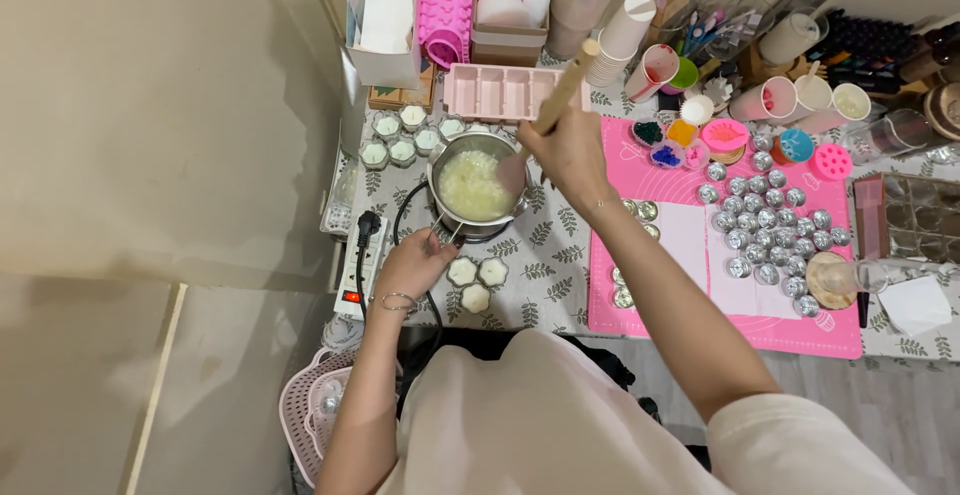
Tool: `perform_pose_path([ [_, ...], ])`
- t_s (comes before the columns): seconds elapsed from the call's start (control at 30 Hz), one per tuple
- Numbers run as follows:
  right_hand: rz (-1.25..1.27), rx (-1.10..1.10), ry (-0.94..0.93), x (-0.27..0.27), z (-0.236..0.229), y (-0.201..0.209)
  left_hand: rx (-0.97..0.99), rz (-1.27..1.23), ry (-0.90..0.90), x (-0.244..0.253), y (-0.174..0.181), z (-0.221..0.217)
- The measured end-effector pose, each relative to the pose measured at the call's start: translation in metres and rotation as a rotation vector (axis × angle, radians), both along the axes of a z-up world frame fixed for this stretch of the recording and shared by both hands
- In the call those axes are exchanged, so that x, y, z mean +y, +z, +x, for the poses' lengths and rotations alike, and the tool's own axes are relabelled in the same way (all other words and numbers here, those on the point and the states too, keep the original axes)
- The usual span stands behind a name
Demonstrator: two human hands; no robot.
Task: Preparing decorative wax shapes in a silicone mold and stirring wax in a melting pot for candle production.
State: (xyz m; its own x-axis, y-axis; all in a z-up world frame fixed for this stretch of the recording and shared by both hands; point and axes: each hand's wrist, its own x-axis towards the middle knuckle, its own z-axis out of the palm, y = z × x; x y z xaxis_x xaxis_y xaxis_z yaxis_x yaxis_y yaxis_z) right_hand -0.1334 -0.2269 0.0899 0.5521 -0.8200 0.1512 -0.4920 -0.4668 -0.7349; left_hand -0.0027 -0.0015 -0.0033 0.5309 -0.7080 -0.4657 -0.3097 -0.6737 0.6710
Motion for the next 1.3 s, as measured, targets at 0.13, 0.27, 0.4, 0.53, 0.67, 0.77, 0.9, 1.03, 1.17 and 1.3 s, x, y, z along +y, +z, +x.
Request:
perform_pose_path([
  [0.13, 0.130, -0.049, -0.088, 0.018, -0.008, -0.002, 0.006, -0.012, 0.004, 0.002, -0.003, 0.001],
  [0.27, 0.222, -0.129, -0.021, 0.033, -0.007, -0.003, 0.020, -0.013, 0.008, 0.001, 0.003, 0.000],
  [0.4, 0.025, -0.162, 0.117, 0.045, -0.008, 0.016, 0.015, -0.007, 0.013, 0.001, 0.004, 0.001],
  [0.53, -0.002, -0.229, 0.223, 0.043, -0.015, 0.001, 0.011, -0.013, 0.009, 0.002, -0.002, 0.002],
  [0.67, -0.141, -0.154, 0.373, 0.038, -0.024, -0.009, 0.018, -0.034, 0.005, 0.002, -0.009, 0.003],
  [0.77, 0.193, -0.047, 0.281, 0.048, -0.028, 0.015, 0.017, -0.032, 0.006, 0.002, -0.006, 0.002],
  [0.9, 0.362, -0.117, 0.147, 0.051, -0.037, 0.026, 0.000, -0.017, 0.003, 0.001, -0.001, 0.001],
  [1.03, 0.387, -0.141, 0.003, 0.051, -0.036, 0.028, 0.001, -0.018, -0.001, 0.001, -0.004, 0.000],
  [1.17, 0.373, -0.159, -0.010, 0.049, -0.028, 0.003, 0.007, -0.012, 0.002, 0.002, -0.006, 0.001],
  [1.3, 0.392, -0.089, 0.054, 0.051, -0.024, -0.003, 0.013, 0.013, 0.003, 0.000, 0.002, -0.001],
])
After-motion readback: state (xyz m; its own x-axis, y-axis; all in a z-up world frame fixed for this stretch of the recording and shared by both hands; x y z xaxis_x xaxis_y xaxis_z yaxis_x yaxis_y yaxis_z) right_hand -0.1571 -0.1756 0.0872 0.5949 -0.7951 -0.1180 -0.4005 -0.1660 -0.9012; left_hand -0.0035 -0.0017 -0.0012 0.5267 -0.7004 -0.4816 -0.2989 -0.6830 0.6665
